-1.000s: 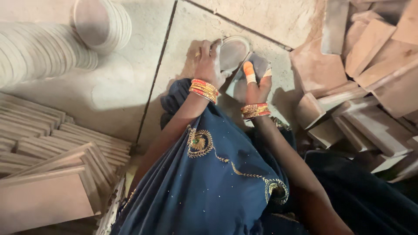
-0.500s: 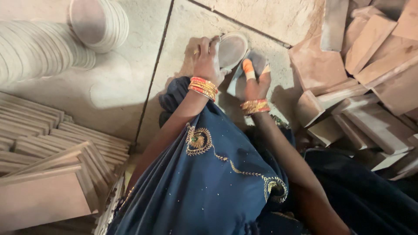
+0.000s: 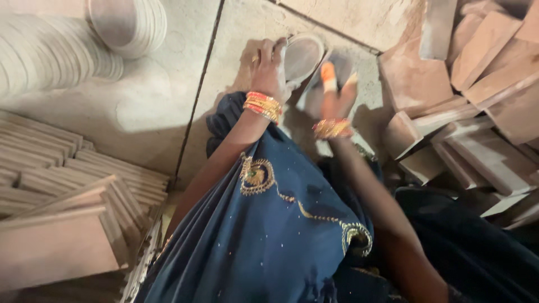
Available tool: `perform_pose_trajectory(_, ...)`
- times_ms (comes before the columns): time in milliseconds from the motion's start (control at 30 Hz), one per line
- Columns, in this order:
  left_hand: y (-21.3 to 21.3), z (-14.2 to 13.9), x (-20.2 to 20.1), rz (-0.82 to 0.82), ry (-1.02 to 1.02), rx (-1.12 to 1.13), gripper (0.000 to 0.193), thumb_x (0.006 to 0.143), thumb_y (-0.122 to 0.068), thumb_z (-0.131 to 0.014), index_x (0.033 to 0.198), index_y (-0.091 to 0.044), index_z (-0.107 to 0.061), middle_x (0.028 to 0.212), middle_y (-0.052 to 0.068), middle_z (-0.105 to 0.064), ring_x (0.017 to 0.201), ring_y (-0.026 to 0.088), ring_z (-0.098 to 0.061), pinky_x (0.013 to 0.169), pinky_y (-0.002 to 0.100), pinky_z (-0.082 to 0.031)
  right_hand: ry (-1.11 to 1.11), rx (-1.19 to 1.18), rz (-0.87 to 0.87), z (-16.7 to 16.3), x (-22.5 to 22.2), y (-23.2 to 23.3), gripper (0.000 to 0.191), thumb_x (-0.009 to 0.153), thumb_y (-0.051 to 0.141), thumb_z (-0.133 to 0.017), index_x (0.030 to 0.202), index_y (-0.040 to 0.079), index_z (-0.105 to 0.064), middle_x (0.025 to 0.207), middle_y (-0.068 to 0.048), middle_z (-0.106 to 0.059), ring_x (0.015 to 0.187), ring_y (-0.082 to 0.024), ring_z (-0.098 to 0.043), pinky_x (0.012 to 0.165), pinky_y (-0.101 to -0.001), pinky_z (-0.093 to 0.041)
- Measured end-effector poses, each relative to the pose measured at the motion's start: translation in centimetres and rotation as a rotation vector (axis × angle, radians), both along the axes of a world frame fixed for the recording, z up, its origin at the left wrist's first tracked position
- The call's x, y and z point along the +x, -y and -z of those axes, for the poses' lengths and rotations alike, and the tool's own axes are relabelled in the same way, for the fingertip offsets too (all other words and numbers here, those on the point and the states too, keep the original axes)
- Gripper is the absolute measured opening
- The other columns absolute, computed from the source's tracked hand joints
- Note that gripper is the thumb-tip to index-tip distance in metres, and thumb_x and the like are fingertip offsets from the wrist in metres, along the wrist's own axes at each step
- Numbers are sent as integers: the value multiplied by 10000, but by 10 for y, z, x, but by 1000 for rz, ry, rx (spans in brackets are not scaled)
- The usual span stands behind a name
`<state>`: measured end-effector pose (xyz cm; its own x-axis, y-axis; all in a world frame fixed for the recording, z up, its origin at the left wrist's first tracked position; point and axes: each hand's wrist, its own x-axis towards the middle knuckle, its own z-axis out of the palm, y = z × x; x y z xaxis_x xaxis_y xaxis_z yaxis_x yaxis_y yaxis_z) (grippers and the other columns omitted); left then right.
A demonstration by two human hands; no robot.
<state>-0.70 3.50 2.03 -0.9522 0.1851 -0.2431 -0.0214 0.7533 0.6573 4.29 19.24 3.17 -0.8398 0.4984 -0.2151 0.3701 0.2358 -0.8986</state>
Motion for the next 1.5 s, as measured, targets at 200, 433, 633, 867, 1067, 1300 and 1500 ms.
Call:
perform_pose_trajectory(200, 5, 14, -2, 21, -53, -13, 1058, 572, -267, -985, 1458, -111, -428, 1379, 137, -446, 1237, 476, -486, 1064, 557, -409, -148, 47, 52, 7, 20, 24, 358, 1034, 166, -698, 1303, -48, -595, 1231, -147, -697, 1103, -210, -636, 1027, -353, -506)
perform_pose_trajectory(433, -7, 6, -3, 41, 56, -90, 1112, 626, -336, -955, 1504, -36, -342, 1407, 169, -429, 1245, 426, -515, 1052, 543, -425, -144, 251, -79, 14, -7, -6, 421, 1034, 192, -738, 1319, -76, -581, 1231, -208, -687, 1115, -280, -651, 998, -381, -507)
perform_pose_trajectory(633, -11, -3, -7, 52, -19, -136, 1095, 625, -368, -932, 1507, -76, -354, 1423, 186, -412, 1224, 435, -516, 1029, 533, -426, -127, 254, -318, 0, -64, -61, 361, 1027, 253, -790, 1198, -34, -654, 1090, -180, -764, 971, -302, -734, 883, -386, -574)
perform_pose_trajectory(867, 8, -1, -24, 131, -334, -432, 673, 899, -116, -786, 1500, -306, -550, 1496, 53, -454, 1219, 263, -607, 1017, 461, -492, -71, 212, -747, -1, -82, -75, 326, 1020, 240, -794, 1208, 1, -676, 1064, -171, -760, 976, -291, -756, 819, -410, -580)
perform_pose_trajectory(1067, 29, 3, -3, -114, 325, -107, 362, 966, -245, -705, 1247, -38, -608, 912, 140, -713, 867, 348, -706, 804, 473, -556, -46, 181, -535, -18, -18, -42, 286, 998, 203, -787, 1188, 10, -694, 1014, -140, -742, 905, -246, -726, 771, -378, -574)
perform_pose_trajectory(1300, 15, 41, 31, -287, 503, 515, 505, 834, -250, -812, 1205, 23, -606, 872, 98, -733, 757, 213, -725, 682, 362, -591, -31, -153, -678, -28, -104, -77, 335, 1017, 158, -769, 1274, 6, -618, 1113, -58, -723, 993, -134, -696, 857, -320, -581)
perform_pose_trajectory(1500, 11, 54, 25, -351, 214, 435, 529, 793, -155, -850, 1210, 18, -574, 890, 106, -735, 784, 205, -739, 753, 330, -593, 41, -106, -766, -29, -74, -66, 369, 994, 166, -743, 1324, 32, -647, 1143, -85, -757, 1036, -143, -719, 901, -318, -580)
